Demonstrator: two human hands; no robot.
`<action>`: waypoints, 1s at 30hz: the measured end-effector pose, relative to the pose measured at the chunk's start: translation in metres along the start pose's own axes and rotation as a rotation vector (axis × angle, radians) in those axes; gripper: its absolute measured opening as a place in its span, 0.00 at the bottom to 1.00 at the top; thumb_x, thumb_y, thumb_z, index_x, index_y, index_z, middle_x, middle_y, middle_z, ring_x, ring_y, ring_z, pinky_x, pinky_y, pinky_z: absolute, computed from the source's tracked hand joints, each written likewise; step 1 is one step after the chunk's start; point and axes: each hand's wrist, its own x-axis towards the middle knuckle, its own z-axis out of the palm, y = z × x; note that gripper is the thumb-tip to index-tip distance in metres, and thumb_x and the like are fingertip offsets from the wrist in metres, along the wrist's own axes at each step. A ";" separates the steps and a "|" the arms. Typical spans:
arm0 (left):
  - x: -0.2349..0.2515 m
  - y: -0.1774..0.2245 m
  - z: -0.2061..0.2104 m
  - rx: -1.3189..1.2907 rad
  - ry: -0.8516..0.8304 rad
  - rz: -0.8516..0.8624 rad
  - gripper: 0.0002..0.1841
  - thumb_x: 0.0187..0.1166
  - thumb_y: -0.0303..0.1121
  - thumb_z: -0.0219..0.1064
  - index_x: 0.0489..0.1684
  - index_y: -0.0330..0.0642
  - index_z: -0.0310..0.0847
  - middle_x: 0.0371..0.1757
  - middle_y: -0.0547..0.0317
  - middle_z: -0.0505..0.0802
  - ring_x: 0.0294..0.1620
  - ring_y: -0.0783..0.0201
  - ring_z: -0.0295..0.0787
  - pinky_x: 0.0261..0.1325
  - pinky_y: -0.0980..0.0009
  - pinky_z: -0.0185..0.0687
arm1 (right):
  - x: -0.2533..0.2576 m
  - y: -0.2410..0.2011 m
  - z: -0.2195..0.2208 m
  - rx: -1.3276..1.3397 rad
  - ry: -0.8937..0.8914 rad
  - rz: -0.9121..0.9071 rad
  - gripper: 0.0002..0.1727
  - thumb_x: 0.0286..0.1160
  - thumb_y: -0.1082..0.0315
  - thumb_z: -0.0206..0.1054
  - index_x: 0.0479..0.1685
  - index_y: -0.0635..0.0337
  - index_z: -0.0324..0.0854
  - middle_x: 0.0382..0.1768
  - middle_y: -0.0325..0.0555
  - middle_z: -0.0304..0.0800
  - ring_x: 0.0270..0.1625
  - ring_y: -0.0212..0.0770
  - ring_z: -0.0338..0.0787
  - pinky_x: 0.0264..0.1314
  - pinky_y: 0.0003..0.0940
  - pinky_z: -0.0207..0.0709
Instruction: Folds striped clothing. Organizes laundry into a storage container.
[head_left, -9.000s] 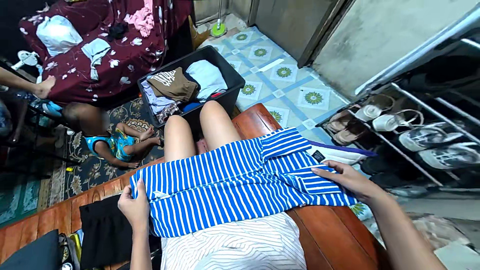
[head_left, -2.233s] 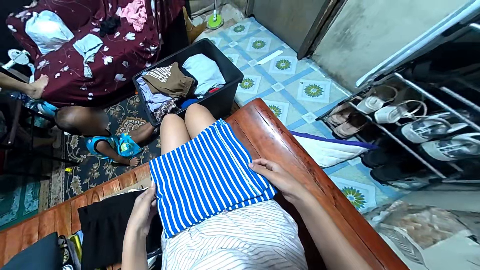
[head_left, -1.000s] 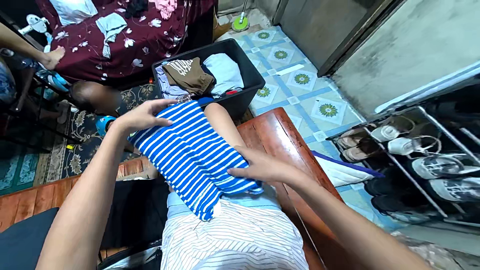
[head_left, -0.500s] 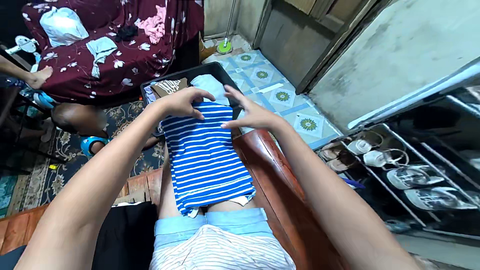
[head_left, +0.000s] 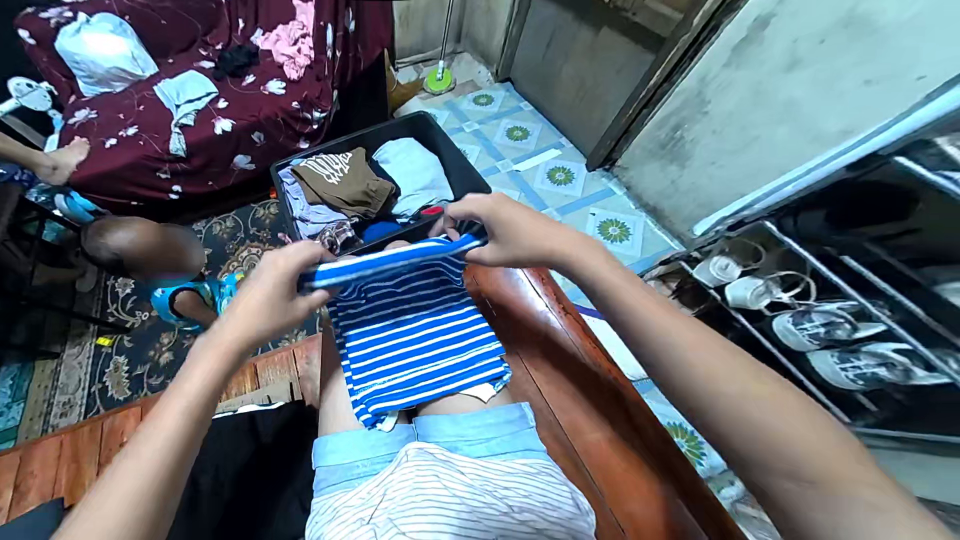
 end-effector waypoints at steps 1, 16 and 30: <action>-0.015 0.010 0.009 0.025 0.053 0.040 0.13 0.68 0.25 0.76 0.50 0.36 0.87 0.48 0.49 0.91 0.49 0.53 0.90 0.55 0.50 0.88 | -0.010 -0.004 0.001 -0.058 0.017 -0.027 0.11 0.58 0.79 0.72 0.41 0.61 0.84 0.41 0.49 0.90 0.46 0.48 0.90 0.51 0.52 0.82; -0.113 0.043 0.119 0.081 0.130 0.186 0.05 0.67 0.24 0.70 0.35 0.44 0.87 0.78 0.57 0.84 0.88 0.53 0.69 0.89 0.40 0.59 | -0.126 -0.030 0.069 -0.228 0.056 -0.100 0.16 0.51 0.79 0.74 0.40 0.52 0.92 0.42 0.43 0.91 0.49 0.49 0.89 0.50 0.50 0.82; -0.126 0.046 0.131 0.161 0.045 0.066 0.08 0.67 0.21 0.66 0.37 0.44 0.87 0.82 0.63 0.81 0.91 0.59 0.63 0.90 0.37 0.50 | -0.151 -0.027 0.092 -0.233 0.115 -0.068 0.22 0.57 0.81 0.66 0.48 0.50 0.95 0.51 0.43 0.93 0.57 0.47 0.90 0.63 0.49 0.81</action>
